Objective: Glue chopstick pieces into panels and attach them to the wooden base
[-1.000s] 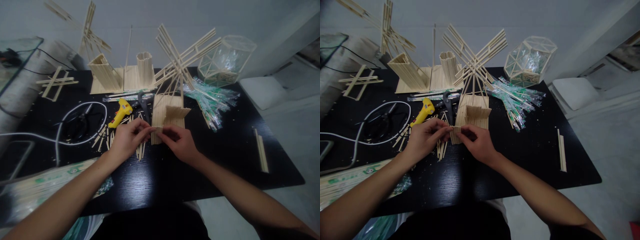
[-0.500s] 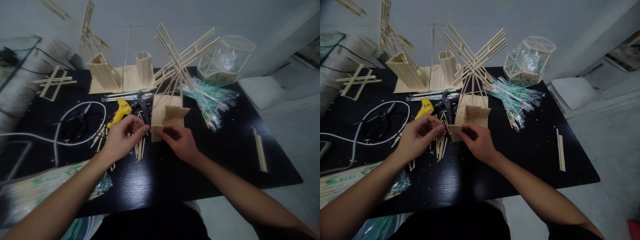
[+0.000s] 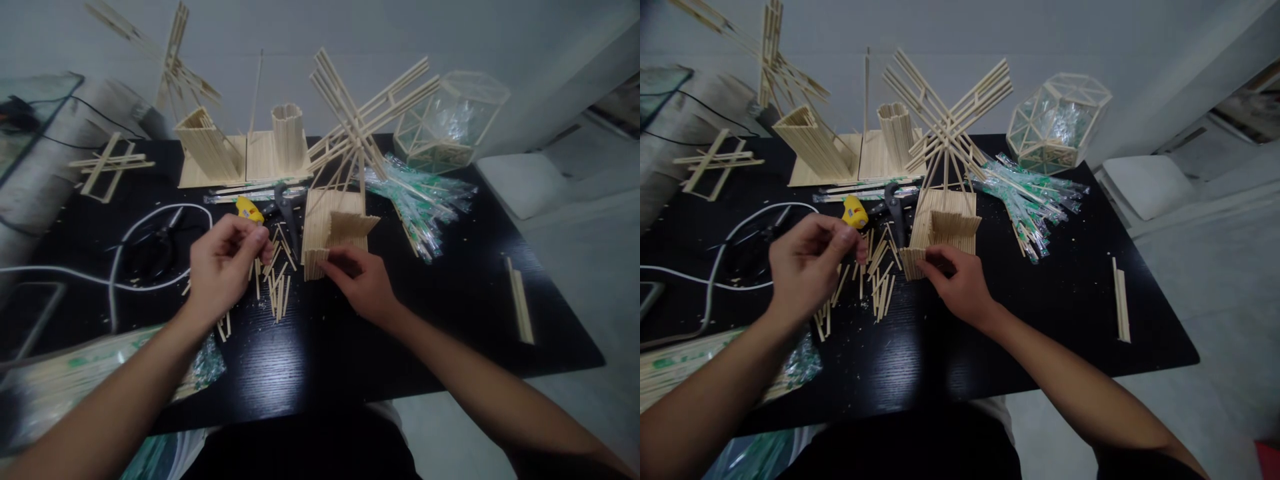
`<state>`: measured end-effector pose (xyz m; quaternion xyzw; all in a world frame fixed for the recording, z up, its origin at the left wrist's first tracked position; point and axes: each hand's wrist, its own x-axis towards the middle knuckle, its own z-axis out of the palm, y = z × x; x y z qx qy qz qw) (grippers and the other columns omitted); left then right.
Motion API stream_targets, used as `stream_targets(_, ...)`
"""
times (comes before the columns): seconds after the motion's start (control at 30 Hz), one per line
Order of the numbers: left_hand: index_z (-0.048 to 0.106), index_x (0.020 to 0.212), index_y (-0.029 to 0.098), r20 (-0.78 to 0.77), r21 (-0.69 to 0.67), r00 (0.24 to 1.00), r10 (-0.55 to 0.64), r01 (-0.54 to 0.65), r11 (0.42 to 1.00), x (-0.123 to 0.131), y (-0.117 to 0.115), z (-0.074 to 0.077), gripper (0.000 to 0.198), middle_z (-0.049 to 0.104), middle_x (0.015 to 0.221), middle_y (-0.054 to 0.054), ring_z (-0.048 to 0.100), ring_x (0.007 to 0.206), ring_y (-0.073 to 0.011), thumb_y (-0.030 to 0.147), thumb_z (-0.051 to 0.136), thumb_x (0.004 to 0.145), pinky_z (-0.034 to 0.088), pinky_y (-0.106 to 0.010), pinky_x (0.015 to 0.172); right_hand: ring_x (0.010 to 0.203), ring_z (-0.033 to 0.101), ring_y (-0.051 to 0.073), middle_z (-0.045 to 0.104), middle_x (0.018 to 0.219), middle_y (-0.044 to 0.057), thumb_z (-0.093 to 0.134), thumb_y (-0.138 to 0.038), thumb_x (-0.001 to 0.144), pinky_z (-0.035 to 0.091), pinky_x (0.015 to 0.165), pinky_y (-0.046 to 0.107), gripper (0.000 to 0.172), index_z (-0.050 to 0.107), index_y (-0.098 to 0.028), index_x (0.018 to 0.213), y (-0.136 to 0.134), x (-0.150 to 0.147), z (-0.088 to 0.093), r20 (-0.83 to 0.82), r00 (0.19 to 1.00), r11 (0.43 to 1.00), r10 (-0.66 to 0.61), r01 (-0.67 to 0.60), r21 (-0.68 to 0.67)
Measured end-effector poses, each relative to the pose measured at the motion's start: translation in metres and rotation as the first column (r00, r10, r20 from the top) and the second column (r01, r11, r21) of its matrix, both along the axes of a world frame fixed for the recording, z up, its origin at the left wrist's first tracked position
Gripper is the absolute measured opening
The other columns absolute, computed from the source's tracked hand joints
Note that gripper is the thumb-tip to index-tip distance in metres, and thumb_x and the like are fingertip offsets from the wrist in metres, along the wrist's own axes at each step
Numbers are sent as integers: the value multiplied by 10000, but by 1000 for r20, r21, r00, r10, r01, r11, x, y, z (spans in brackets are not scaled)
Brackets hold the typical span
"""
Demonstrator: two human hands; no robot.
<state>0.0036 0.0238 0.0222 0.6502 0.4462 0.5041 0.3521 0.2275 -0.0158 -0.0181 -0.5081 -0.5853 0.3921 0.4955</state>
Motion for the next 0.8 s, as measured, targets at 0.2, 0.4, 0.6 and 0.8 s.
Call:
stream_targets(0.2, 619, 736, 195, -410, 72, 907, -101, 142, 987, -3, -7, -2, 288, 605, 597, 38, 531, 508, -86, 245, 565, 1015, 413, -235, 521, 772, 757, 193, 788, 853, 33, 772, -384, 883, 632, 740, 316, 182, 744, -209, 922, 0, -1, -2, 7, 1000, 1000, 10, -9, -14)
stream_targets(0.4, 651, 807, 195, -263, -54, 953, -150, 141, 989, -2, -3, -8, 184, 669, 637, 28, 605, 530, -98, 298, 693, 954, 453, -233, 522, 772, 755, 190, 782, 850, 30, 775, -373, 876, 633, 746, 318, 167, 737, -214, 909, 1, -1, -1, 2, 1000, 1000, 12, -12, -6)
stream_targets(0.6, 688, 869, 193, -224, -85, 959, -172, 156, 984, 0, -4, -8, 141, 723, 701, 8, 673, 590, -120, 314, 722, 934, 514, -241, 579, 757, 747, 181, 774, 834, 24, 768, -358, 883, 626, 726, 301, 154, 733, -209, 902, 1, -1, -1, 27, 1000, 1000, 8, -8, 4)
stream_targets(0.8, 749, 929, 203, -521, 110, 828, -206, 305, 946, -1, 1, -5, 185, 784, 854, -31, 725, 742, -158, 313, 619, 1003, 547, -270, 691, 777, 750, 178, 783, 874, 32, 746, -296, 895, 623, 751, 303, 97, 730, -209, 933, 0, -1, -1, 72, 996, 999, 43, -44, 16)
